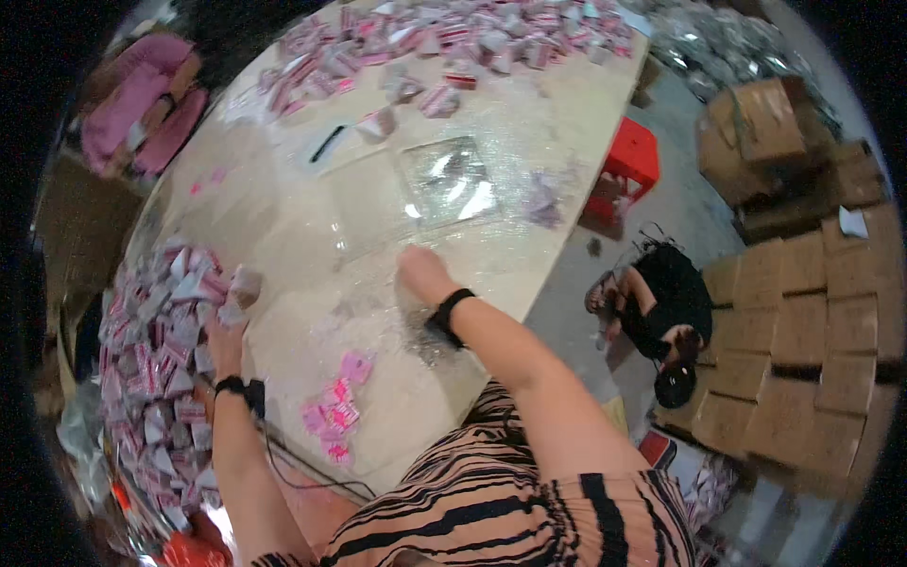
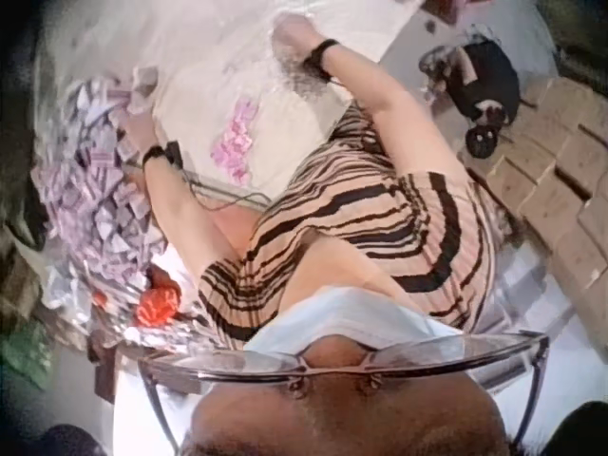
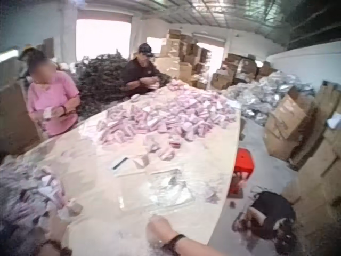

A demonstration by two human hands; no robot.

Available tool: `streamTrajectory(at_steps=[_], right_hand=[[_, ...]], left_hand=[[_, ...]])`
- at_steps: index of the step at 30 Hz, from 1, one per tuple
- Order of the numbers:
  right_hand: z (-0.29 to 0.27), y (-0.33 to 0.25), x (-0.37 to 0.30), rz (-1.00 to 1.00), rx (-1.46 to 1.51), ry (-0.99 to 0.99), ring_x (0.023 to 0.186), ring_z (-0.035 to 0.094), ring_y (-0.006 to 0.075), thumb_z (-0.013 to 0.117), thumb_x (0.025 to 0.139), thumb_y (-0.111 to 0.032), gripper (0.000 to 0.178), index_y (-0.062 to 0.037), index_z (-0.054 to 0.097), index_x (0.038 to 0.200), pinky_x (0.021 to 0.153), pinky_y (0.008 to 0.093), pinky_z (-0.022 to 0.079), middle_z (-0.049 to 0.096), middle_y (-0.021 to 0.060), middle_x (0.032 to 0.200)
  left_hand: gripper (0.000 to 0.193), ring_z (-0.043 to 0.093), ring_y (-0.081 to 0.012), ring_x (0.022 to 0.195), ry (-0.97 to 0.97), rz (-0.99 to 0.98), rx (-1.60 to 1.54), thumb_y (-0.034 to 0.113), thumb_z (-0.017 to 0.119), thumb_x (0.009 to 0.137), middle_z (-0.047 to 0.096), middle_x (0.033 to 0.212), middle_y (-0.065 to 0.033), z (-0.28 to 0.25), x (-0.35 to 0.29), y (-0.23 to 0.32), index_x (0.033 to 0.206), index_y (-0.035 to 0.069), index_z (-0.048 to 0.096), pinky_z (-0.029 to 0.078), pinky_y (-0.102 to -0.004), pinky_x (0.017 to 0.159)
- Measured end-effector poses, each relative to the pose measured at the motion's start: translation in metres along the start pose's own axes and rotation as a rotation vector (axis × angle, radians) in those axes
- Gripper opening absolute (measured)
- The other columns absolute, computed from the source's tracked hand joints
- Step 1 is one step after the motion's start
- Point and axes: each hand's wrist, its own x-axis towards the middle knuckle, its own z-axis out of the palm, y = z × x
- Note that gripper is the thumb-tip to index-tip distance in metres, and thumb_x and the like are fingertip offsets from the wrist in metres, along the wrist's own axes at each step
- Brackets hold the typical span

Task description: The person places small pink labels onto triangular packages of white material on a table. They then pick up the labeled packages and place them into a larger pile of finished items. The task is performed by hand in a repetitive manner.

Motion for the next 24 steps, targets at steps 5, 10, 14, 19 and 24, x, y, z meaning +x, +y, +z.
streamTrajectory(at_steps=[5,10,14,19,24], right_hand=[[0.006,-0.018,0.011,-0.042,-0.061,-0.084,0.076,0.063,0.0349,0.057,0.069,-0.008,0.011,-0.0022,0.066,0.069,0.069,0.0434,0.05,0.063,0.0197,0.075],[0.0,-0.016,0.008,-0.057,-0.045,-0.106,0.077,0.063,0.035,0.058,0.068,-0.008,0.01,-0.003,0.066,0.069,0.068,0.043,0.05,0.064,0.0197,0.077],[-0.022,-0.019,-0.005,0.061,0.06,-0.136,0.072,0.061,0.0372,0.06,0.065,-0.013,0.013,-0.0008,0.064,0.067,0.066,0.0434,0.049,0.062,0.0216,0.072],[-0.034,-0.008,-0.032,0.029,0.31,-0.001,0.067,0.059,0.0339,0.06,0.066,-0.015,0.014,-0.0007,0.062,0.067,0.063,0.0398,0.048,0.06,0.0176,0.071],[-0.064,-0.026,-0.067,-0.019,0.452,0.075,0.067,0.059,0.0336,0.06,0.067,-0.016,0.015,-0.0006,0.061,0.068,0.064,0.0406,0.047,0.059,0.018,0.073]], left_hand=[[0.064,0.051,-0.0422,0.108,-0.013,-0.004,0.14,0.022,0.065,0.074,0.052,0.118,-0.0252,0.0,-0.005,-0.001,0.128,0.001,0.037,0.042,-0.0462,0.088],[0.065,0.052,-0.042,0.105,0.015,0.076,0.196,0.022,0.068,0.073,0.053,0.115,-0.0256,-0.009,-0.022,0.012,0.127,0.0,0.038,0.043,-0.0454,0.086],[0.065,0.055,-0.0384,0.1,0.097,0.183,0.075,0.022,0.072,0.071,0.054,0.111,-0.0241,-0.02,-0.057,0.049,0.123,-0.002,0.041,0.043,-0.0434,0.086],[0.063,0.053,-0.0324,0.103,-0.019,0.036,-0.108,0.021,0.077,0.068,0.053,0.111,-0.0201,-0.017,-0.11,0.067,0.118,-0.002,0.046,0.042,-0.0397,0.088],[0.056,0.056,-0.0276,0.099,0.245,0.453,-0.082,0.019,0.071,0.074,0.057,0.102,-0.0172,-0.012,-0.151,0.12,0.12,-0.001,0.047,0.045,-0.0385,0.083]])
